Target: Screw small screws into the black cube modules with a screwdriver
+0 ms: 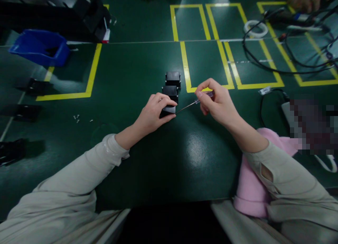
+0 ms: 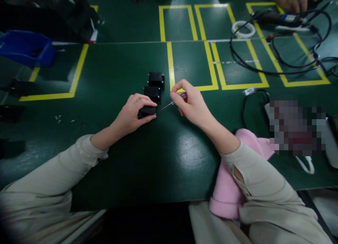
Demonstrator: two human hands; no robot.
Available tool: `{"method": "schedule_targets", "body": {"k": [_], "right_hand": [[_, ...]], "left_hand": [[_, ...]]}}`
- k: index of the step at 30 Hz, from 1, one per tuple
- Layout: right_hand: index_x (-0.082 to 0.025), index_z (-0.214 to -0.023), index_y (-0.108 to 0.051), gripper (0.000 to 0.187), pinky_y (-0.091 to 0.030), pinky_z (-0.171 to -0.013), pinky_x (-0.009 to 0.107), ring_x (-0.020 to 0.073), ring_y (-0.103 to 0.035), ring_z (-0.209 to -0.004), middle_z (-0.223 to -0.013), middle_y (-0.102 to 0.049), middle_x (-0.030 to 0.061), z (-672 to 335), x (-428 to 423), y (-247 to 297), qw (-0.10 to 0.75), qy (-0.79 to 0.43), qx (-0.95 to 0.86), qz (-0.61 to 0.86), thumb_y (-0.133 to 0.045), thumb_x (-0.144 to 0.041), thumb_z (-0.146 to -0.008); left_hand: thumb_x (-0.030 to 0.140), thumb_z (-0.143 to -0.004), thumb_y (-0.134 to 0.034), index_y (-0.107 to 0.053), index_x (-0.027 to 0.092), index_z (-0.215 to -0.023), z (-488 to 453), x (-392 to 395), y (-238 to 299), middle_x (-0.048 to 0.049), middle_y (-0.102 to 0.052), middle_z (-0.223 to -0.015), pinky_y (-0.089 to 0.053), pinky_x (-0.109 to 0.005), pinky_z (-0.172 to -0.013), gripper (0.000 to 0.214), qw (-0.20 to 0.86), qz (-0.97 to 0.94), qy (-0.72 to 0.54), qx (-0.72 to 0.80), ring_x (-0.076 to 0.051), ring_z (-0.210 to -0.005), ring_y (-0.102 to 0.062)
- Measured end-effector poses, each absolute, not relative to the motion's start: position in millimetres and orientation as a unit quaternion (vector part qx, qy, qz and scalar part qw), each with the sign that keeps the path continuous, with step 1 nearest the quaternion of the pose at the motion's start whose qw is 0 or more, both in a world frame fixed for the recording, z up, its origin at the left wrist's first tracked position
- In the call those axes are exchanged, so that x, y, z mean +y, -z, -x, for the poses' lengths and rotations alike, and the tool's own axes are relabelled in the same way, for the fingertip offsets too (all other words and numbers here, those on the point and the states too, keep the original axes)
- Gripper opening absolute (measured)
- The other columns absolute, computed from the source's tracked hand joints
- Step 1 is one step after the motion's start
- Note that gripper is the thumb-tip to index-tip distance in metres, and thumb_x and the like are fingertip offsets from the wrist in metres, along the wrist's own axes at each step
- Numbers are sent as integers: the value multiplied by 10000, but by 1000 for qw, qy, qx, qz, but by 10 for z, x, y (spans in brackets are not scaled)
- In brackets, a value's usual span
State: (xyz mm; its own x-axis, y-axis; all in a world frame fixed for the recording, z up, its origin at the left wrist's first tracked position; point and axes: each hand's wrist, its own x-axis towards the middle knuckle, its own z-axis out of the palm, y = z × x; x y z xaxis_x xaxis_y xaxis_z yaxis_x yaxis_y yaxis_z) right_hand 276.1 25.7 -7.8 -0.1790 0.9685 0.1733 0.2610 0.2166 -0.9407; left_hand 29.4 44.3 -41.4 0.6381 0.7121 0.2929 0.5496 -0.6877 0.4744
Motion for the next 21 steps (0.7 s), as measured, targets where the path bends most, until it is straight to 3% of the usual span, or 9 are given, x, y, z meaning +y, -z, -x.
{"method": "schedule_targets", "body": {"k": [9, 15, 21], "right_hand": [[-252, -956, -497, 97, -312, -395, 249, 87, -463, -371, -504, -481, -108, -2756, 250, 61, 436, -419, -647, 464, -579, -213, -923], [-247, -867, -499, 138, -280, -365, 255, 101, -450, -341, -439, -431, -103, -2757, 258, 65, 429, -421, -646, 470, -580, -328, -945], [-259, -961, -495, 99, -321, -401, 257, 91, -460, -378, -503, -477, -106, -2763, 253, 80, 435, -432, -643, 458, -589, -268, -934]], "left_hand": [[266, -924, -659, -597, 210, -1201, -296, 450, 414, -90, -598, -1211, -440, -449, -994, 289, 180, -887, -228, 359, -269, -1155, -543], [258, -927, -660, -601, 200, -1201, -291, 451, 420, -91, -593, -1208, -436, -428, -985, 286, 181, -888, -235, 353, -263, -1142, -540], [265, -923, -665, -602, 208, -1199, -292, 442, 419, -89, -597, -1211, -437, -444, -999, 289, 183, -886, -229, 360, -265, -1153, -545]]}}
